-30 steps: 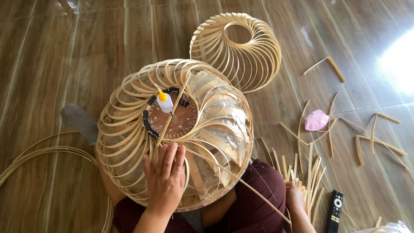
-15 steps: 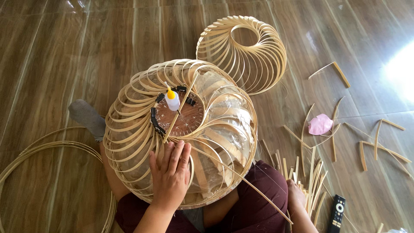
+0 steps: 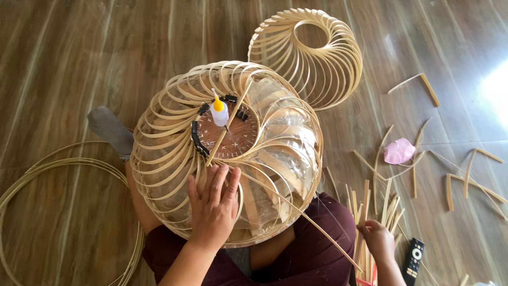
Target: The person constructs a rounded bamboo lamp structure by applying adhesive from a bottle to a central wood base and pressing thin bamboo strips onto it, occasionally trimming strips with a small blade.
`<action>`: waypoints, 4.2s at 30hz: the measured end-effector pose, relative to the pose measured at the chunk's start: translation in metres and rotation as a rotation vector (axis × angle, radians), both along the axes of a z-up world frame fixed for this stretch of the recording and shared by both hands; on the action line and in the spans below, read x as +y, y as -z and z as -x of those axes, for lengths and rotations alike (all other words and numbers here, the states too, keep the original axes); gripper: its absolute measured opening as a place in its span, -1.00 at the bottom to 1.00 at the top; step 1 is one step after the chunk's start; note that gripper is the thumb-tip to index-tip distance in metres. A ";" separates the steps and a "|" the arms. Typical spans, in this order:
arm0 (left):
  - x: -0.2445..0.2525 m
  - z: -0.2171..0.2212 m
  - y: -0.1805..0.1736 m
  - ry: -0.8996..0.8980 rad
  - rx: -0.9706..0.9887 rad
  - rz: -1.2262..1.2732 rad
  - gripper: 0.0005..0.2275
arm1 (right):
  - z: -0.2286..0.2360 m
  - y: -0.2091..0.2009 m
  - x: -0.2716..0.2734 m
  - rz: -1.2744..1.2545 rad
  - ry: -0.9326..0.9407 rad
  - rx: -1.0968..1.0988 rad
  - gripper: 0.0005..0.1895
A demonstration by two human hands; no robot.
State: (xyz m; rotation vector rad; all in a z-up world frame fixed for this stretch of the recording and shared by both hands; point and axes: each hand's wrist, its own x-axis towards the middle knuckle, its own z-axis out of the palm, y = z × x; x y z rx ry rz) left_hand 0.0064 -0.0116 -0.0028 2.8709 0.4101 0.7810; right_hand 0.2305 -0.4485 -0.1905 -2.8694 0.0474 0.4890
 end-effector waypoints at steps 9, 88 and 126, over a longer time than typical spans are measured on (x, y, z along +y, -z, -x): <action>0.001 -0.003 0.000 0.003 -0.018 -0.029 -0.43 | -0.003 -0.007 -0.008 0.147 -0.055 -0.048 -0.53; -0.002 0.002 -0.003 0.026 -0.041 0.039 -0.48 | 0.080 -0.246 0.271 -0.508 -0.872 -0.476 -0.66; -0.002 0.001 -0.013 0.013 0.034 0.034 -0.48 | 0.071 -0.281 0.299 -0.523 -0.872 -0.421 -0.64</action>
